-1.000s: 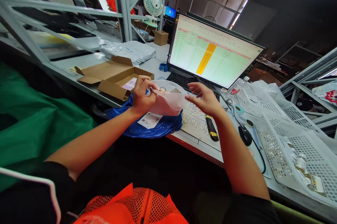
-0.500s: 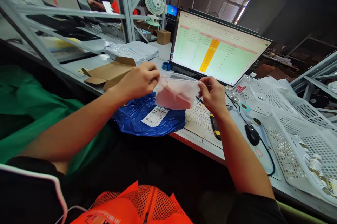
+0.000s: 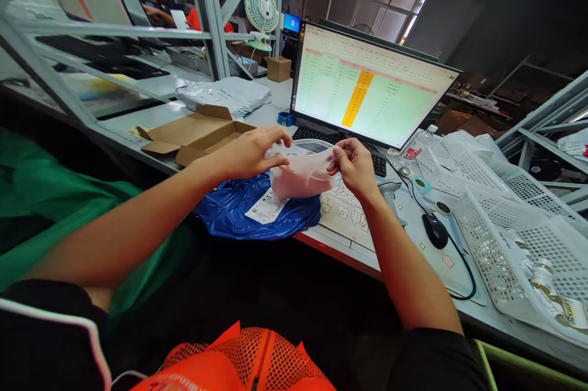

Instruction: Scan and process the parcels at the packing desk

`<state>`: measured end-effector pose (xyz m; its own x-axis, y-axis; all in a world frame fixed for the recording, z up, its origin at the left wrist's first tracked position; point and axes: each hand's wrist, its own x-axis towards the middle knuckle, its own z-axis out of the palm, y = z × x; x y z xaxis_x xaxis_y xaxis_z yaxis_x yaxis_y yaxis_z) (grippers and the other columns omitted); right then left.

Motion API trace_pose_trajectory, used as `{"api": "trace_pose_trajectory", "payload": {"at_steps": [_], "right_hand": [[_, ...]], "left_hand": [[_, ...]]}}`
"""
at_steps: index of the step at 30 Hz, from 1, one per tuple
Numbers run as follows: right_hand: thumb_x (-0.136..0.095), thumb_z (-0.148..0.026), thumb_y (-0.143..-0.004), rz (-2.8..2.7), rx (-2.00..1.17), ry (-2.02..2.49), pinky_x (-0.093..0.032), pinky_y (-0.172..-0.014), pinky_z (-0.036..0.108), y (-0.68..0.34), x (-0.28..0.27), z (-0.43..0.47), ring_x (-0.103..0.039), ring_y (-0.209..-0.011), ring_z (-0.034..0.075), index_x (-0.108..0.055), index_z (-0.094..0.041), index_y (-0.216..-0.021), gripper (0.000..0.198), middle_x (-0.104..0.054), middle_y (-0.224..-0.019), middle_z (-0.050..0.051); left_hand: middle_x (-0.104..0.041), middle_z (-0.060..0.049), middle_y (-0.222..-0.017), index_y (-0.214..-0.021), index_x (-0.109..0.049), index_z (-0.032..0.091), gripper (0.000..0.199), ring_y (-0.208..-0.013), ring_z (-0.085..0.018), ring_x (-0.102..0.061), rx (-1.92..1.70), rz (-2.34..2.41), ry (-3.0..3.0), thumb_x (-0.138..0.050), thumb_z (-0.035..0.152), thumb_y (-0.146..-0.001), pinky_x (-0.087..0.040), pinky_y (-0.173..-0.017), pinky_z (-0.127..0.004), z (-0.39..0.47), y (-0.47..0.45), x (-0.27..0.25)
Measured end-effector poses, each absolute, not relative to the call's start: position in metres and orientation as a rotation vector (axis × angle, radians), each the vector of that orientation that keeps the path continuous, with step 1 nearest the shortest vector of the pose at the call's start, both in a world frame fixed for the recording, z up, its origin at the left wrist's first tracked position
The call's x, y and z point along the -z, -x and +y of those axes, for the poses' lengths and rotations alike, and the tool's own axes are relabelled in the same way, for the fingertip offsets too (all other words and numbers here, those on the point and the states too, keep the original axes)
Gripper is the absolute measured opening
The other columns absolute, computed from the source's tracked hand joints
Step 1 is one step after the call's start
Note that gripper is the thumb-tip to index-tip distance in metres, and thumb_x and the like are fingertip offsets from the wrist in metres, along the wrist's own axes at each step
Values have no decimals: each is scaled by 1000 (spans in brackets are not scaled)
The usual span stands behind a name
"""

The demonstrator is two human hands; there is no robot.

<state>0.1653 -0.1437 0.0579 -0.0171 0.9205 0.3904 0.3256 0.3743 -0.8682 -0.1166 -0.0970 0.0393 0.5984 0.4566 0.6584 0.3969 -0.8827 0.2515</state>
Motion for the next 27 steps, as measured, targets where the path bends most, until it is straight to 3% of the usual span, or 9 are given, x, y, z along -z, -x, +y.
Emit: {"api": "trace_pose_trajectory", "payload": {"at_steps": [2,6,10,13,17,20,22,25,27], "right_hand": [[-88,-69,-75,-1549,-744,1136,-64,-61,33,-168,-56,-145,-71,-60,17,-58,-23,-96,59,-72,-72,0],[-96,-62,-65,-1498,-822,1133,-66,-70,35,-173,-53,-145,-73,-67,17,-63,-20,-97,62,-75,-77,2],[-96,-57,-65,-1473,-810,1131,-67,-73,35,-174,-53,-145,-74,-69,17,-66,-19,-90,54,-74,-76,2],[-94,-56,-67,-1437,-764,1131,-66,-68,34,-173,-55,-146,-72,-66,16,-66,-20,-89,51,-73,-74,2],[-90,-61,-70,-1419,-696,1138,-65,-66,33,-167,-56,-151,-71,-65,16,-65,-20,-89,51,-74,-77,3],[-86,-66,-74,-1480,-683,1112,-65,-66,35,-152,-55,-157,-71,-64,17,-66,-21,-90,51,-74,-75,2],[-83,-69,-78,-1527,-647,1112,-64,-66,35,-140,-54,-161,-71,-64,18,-67,-22,-89,51,-73,-71,2],[-80,-69,-81,-1559,-591,1127,-63,-67,36,-126,-53,-166,-73,-66,20,-67,-23,-86,49,-75,-72,4],[-80,-68,-82,-1541,-594,1115,-63,-67,36,-123,-52,-168,-74,-66,21,-67,-23,-85,48,-76,-73,5]], "left_hand": [[-73,-10,-119,-99,-74,21,8,-112,-25,-67,-1161,710,-2723,-71,28,-96,-53,-104,-41,-93,114,-33],[-76,-12,-124,-75,-78,22,34,-107,-24,-71,-904,710,-2695,-60,35,-102,-54,-97,-37,-75,119,-30],[-76,-7,-78,-77,-80,21,48,-66,-19,-66,-414,829,-2604,-52,48,-106,-49,-66,-30,-61,129,-42],[-65,-5,-60,-71,-77,21,44,-58,-20,-60,-541,1072,-2655,-62,50,-101,-45,-65,-32,-53,135,-52],[-73,-4,-77,-105,-80,27,23,-79,-26,-70,-1020,1065,-2820,-80,45,-91,-51,-83,-37,-59,131,-58],[-79,-10,-118,-142,-64,27,59,-107,-29,-73,-1194,867,-2840,-85,38,-88,-53,-94,-37,-82,109,-59],[-76,-12,-130,-140,-64,23,50,-117,-28,-72,-1211,743,-2811,-79,36,-94,-54,-98,-37,-100,89,-59],[-81,-8,-111,-117,-71,20,18,-103,-25,-75,-1221,696,-2683,-66,31,-104,-56,-90,-37,-116,64,-59],[-80,-6,-99,-107,-72,20,11,-92,-23,-75,-1250,693,-2595,-64,27,-105,-55,-83,-35,-118,58,-58]]}}
